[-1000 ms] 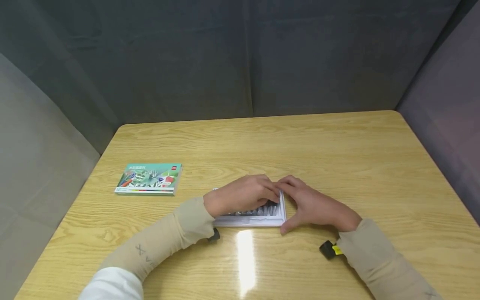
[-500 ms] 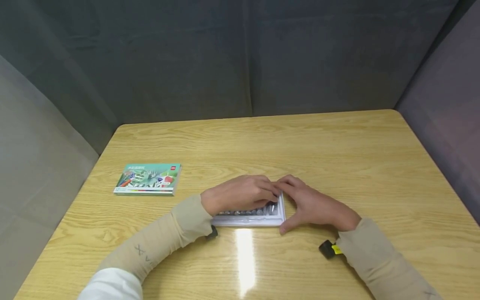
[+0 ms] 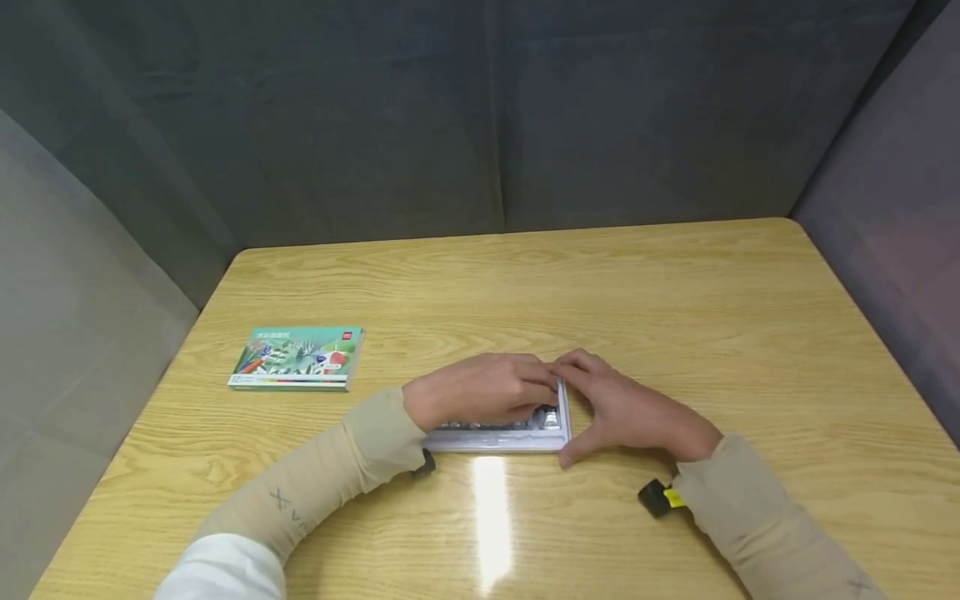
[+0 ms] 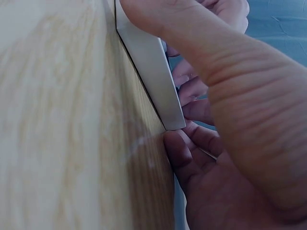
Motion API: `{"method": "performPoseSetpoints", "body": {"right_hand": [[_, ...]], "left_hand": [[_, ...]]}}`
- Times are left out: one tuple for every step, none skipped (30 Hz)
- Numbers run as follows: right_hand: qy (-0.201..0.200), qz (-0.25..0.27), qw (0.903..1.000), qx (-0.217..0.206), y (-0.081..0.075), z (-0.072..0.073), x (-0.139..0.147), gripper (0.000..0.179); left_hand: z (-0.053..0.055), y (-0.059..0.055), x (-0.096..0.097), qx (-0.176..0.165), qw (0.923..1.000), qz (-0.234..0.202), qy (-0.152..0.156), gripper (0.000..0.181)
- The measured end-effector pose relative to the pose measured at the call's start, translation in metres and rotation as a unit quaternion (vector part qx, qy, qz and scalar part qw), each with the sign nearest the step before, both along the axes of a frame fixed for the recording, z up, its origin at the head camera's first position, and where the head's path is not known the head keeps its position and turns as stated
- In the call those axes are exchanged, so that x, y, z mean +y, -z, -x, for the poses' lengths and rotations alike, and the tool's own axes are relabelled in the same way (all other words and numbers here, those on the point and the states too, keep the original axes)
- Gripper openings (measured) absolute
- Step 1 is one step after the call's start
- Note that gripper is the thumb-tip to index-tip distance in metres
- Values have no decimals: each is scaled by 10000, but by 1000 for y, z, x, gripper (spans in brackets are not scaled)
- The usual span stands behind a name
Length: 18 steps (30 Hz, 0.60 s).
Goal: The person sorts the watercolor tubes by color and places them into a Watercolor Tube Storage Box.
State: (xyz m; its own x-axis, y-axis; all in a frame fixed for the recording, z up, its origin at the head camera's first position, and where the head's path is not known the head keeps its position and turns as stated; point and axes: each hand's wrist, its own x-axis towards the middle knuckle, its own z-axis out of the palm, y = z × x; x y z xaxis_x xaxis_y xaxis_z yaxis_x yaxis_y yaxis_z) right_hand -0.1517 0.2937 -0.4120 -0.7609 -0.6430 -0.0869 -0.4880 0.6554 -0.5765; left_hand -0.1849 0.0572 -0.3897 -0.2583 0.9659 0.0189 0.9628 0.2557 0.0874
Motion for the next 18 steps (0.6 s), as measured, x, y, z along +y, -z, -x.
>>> {"method": "performPoseSetpoints", "body": {"right_hand": [[0,-5,10000,9,0,0,0,109],[4,0,10000,12,0,0,0,109],[11,-4,10000,11,0,0,0,107],[32,-6,10000,5,1,0,0,106],[28,-4,10000,5,1,0,0,105],[50,-10,10000,-11,1,0,0,104],[64,-12,10000,-28,1,0,0,103],[75,-13,10000,-44,1,0,0,102],[88,-21,9999,-65,1,0,0,102],[86,-16,9999,-68,1,0,1,102],[63,-14,10000,-58,1,0,1,103],[59,-20,10000,-59,0,0,1,105],[26,-10,10000,-31,0,0,1,105],[1,-2,10000,-7,0,0,1,106],[-20,3,10000,10,-1,0,0,107],[-42,2,10000,26,-1,0,0,107],[-52,-3,10000,37,-2,0,0,108],[-51,-5,10000,26,-2,0,0,109]], "left_hand": [[0,0,0,28,10000,5,8,25],[0,1,1,60,10000,-2,24,25],[-1,1,1,72,10000,-13,37,25],[-1,1,2,79,10000,-28,46,25],[-1,2,2,89,9999,-33,57,25],[-1,2,2,87,9999,-33,63,25],[0,3,3,79,9999,-22,70,25],[0,3,3,72,9999,-7,70,25],[0,3,3,59,10000,10,65,25],[0,3,3,51,10000,34,70,25],[0,3,4,36,9999,61,74,24],[0,3,4,31,9999,90,82,24],[1,3,5,26,9999,110,90,23],[1,2,5,20,9999,124,99,23],[1,2,6,7,9999,133,107,22],[1,1,6,11,9998,145,116,22],[1,1,6,13,9998,156,118,21],[1,1,7,27,9998,164,113,21]]}}
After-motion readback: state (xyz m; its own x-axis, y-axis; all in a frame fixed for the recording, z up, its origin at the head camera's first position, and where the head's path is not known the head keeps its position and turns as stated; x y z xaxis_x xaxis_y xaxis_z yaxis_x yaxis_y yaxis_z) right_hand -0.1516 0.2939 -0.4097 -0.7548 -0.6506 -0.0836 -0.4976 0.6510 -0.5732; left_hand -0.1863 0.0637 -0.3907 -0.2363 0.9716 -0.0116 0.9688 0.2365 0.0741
